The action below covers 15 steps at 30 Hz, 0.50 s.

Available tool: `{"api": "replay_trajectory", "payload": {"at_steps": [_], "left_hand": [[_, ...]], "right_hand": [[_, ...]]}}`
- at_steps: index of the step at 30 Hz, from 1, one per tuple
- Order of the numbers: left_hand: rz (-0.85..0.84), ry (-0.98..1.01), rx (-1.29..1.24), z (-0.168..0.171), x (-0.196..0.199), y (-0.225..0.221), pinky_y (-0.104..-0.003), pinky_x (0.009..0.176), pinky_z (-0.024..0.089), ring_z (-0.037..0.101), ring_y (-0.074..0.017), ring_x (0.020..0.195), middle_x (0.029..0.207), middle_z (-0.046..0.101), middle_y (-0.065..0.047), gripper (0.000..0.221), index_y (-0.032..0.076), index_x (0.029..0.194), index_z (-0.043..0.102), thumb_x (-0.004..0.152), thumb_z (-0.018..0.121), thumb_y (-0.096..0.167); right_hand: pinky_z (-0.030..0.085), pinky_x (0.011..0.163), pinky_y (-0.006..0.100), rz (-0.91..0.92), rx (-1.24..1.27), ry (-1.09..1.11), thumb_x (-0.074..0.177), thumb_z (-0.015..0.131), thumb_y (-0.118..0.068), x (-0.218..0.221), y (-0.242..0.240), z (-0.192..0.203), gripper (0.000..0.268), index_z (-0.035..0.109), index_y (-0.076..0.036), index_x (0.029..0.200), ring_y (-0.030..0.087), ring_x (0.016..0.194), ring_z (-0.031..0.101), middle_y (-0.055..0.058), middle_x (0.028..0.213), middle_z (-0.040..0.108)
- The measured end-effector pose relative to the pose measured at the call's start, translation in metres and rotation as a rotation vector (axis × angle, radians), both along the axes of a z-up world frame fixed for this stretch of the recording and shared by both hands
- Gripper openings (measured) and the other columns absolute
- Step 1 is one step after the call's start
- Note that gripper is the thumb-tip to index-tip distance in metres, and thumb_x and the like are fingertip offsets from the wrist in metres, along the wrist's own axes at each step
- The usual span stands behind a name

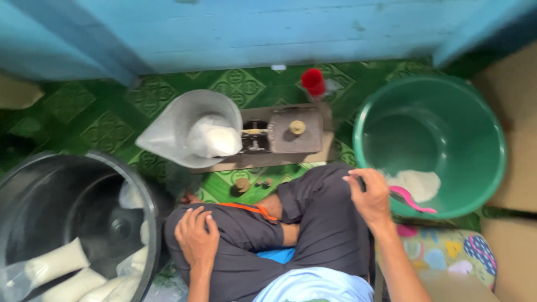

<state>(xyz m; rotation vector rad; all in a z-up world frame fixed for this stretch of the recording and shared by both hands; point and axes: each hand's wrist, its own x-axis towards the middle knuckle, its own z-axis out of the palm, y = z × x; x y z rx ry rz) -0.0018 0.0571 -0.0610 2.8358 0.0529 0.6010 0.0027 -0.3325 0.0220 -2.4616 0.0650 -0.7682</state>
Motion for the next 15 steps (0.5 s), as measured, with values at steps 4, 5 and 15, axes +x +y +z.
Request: {"api": "replay_trajectory", "payload": {"at_steps": [4, 5, 15], "left_hand": [[-0.055, -0.030, 0.040, 0.001, 0.000, -0.001, -0.041, 0.103, 0.041, 0.059, -0.0227, 0.120, 0.114, 0.067, 0.005, 0.012, 0.014, 0.093, 0.069, 0.083, 0.064, 0.014], [-0.044, -0.024, 0.065, -0.001, 0.001, 0.000, -0.041, 0.103, 0.041, 0.060, -0.0228, 0.120, 0.114, 0.068, 0.005, 0.012, 0.015, 0.093, 0.070, 0.083, 0.064, 0.015], [-0.117, -0.165, 0.212, -0.007, 0.010, -0.002, -0.037, 0.092, 0.047, 0.069, -0.0272, 0.107, 0.105, 0.074, 0.001, 0.008, 0.011, 0.090, 0.073, 0.083, 0.070, 0.010]], "right_hand": [[0.048, 0.070, 0.032, -0.128, 0.069, 0.101, 0.076, 0.070, 0.004, -0.033, -0.064, 0.020, 0.014, 0.069, -0.004, 0.088, 0.022, 0.074, 0.059, 0.004, 0.087, 0.068], [0.048, 0.071, 0.032, -0.164, 0.072, 0.126, 0.078, 0.069, 0.005, -0.040, -0.078, 0.027, 0.015, 0.068, -0.002, 0.091, 0.023, 0.074, 0.061, 0.006, 0.089, 0.069], [0.052, 0.088, 0.032, -0.268, 0.248, 0.856, 0.065, 0.079, -0.009, -0.094, -0.176, -0.015, 0.046, 0.072, -0.011, 0.111, 0.022, 0.099, 0.067, 0.000, 0.115, 0.070]]}}
